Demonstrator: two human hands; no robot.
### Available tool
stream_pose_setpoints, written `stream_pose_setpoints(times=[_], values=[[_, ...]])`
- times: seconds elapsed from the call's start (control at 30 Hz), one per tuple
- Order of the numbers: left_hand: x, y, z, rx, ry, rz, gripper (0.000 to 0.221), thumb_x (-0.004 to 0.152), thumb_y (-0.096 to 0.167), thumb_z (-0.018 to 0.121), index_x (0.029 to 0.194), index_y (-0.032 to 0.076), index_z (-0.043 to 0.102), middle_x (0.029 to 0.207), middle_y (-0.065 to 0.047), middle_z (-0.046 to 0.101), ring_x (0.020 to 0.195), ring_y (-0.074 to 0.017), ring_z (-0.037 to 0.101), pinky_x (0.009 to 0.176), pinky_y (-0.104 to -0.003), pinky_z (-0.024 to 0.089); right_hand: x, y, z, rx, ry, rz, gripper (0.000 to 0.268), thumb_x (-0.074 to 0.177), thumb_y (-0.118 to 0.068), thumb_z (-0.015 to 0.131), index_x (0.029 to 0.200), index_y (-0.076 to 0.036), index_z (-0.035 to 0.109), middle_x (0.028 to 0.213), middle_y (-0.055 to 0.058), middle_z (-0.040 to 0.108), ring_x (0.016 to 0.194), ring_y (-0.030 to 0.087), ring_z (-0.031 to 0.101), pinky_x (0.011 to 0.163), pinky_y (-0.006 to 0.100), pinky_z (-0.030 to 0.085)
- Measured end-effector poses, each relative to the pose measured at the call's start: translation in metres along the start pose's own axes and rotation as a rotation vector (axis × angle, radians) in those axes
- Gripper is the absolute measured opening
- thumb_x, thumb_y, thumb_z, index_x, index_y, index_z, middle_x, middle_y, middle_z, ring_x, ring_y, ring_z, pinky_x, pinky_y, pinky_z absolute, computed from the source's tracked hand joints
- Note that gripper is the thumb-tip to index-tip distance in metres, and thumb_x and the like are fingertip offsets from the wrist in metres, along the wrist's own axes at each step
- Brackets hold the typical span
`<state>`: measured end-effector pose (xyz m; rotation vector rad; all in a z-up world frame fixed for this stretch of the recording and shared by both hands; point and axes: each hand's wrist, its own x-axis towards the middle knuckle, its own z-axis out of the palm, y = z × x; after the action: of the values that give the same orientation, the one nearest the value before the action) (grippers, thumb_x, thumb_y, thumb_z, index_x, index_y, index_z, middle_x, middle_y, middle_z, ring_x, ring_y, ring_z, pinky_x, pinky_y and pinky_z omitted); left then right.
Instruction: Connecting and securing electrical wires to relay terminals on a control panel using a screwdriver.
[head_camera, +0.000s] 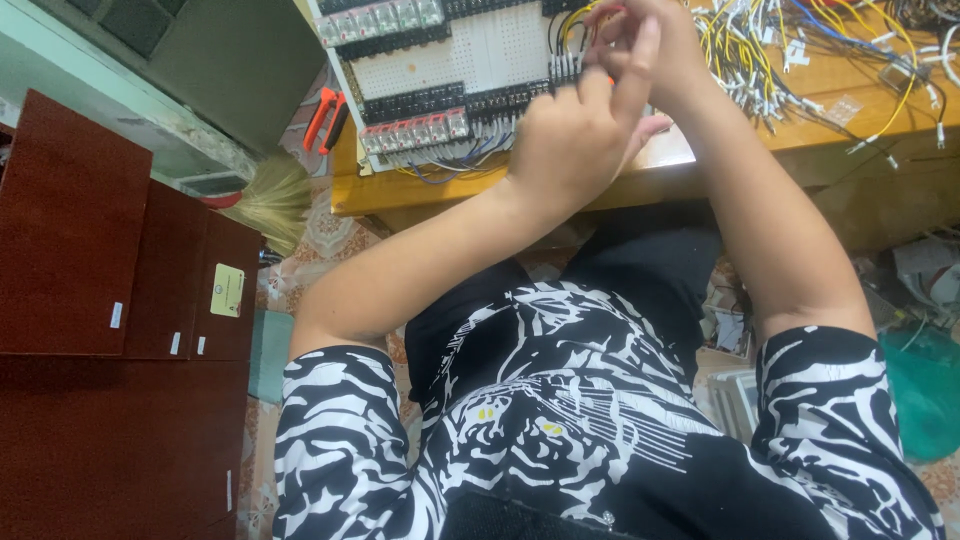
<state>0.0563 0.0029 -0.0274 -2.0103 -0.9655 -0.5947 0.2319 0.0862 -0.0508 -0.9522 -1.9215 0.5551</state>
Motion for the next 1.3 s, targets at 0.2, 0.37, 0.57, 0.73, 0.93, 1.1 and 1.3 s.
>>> stream_pose_setpoints(times=[0.2,0.37,0.57,0.73,0.93,1.1,1.3], values=[[0.011,-0.026,-0.014,-0.057,0.255,0.059,0.056,0.090,0.070,0.079,0.093,0.020,0.053,0.071,0.006,0.041,0.049,-0.0072,0.048,0.043,-0.027,0.036,0.001,0.019,0.009,0.090,0.021,0.030,0.021,0.105,0.010,0.066,0.120,-0.003,0.070,0.115,0.012,0.072,0.097,0.022,0.071,0.085,0.034,0.060],[0.016,-0.055,-0.016,-0.236,0.326,0.118,0.053,0.097,0.069,0.071,0.098,0.019,0.055,0.069,0.006,0.046,0.048,-0.0111,0.045,0.044,-0.028,0.036,0.000,0.007,0.008,0.071,0.043,0.142,0.024,0.096,0.006,0.071,0.116,-0.007,0.073,0.109,0.005,0.071,0.103,0.015,0.068,0.091,0.028,0.057],[0.012,-0.091,-0.054,-0.540,0.323,0.026,0.032,0.105,0.047,0.064,0.100,0.016,0.059,0.072,0.007,0.062,0.047,-0.0086,0.044,0.043,-0.026,0.029,0.002,0.002,0.010,-0.019,0.042,0.161,0.011,0.104,0.000,0.067,0.111,-0.008,0.067,0.111,0.007,0.073,0.104,0.018,0.072,0.092,0.033,0.059],[-0.011,-0.108,-0.059,-0.576,0.324,0.013,0.031,0.103,0.040,0.075,0.102,0.011,0.063,0.071,0.003,0.062,0.050,-0.0086,0.044,0.045,-0.026,0.031,0.000,-0.003,0.004,-0.247,-0.025,0.178,0.018,0.114,-0.008,0.070,0.096,-0.012,0.072,0.101,0.000,0.071,0.092,0.019,0.063,0.079,0.037,0.049],[-0.030,-0.110,-0.056,-0.612,0.321,-0.041,0.028,0.101,0.033,0.078,0.098,0.008,0.065,0.080,0.001,0.070,0.053,-0.0102,0.052,0.047,-0.025,0.036,-0.001,-0.006,0.007,-0.224,-0.005,0.324,0.002,0.109,-0.011,0.071,0.110,-0.010,0.069,0.109,0.007,0.072,0.101,0.026,0.068,0.083,0.039,0.051],[-0.034,-0.105,-0.057,-0.610,0.314,-0.071,0.027,0.101,0.033,0.076,0.096,0.009,0.064,0.081,0.001,0.072,0.053,-0.0123,0.056,0.046,-0.027,0.038,-0.006,0.009,0.009,-0.375,-0.015,0.305,0.010,0.113,-0.018,0.073,0.106,-0.012,0.070,0.098,0.007,0.069,0.085,0.023,0.063,0.064,0.040,0.047],[-0.034,-0.102,-0.060,-0.657,0.314,-0.046,0.025,0.101,0.028,0.077,0.097,0.007,0.063,0.083,-0.001,0.073,0.056,-0.0123,0.058,0.047,-0.027,0.039,-0.009,0.003,0.006,-0.252,0.054,0.252,0.014,0.115,-0.013,0.066,0.105,-0.016,0.074,0.105,0.001,0.072,0.094,0.020,0.067,0.067,0.035,0.052]])
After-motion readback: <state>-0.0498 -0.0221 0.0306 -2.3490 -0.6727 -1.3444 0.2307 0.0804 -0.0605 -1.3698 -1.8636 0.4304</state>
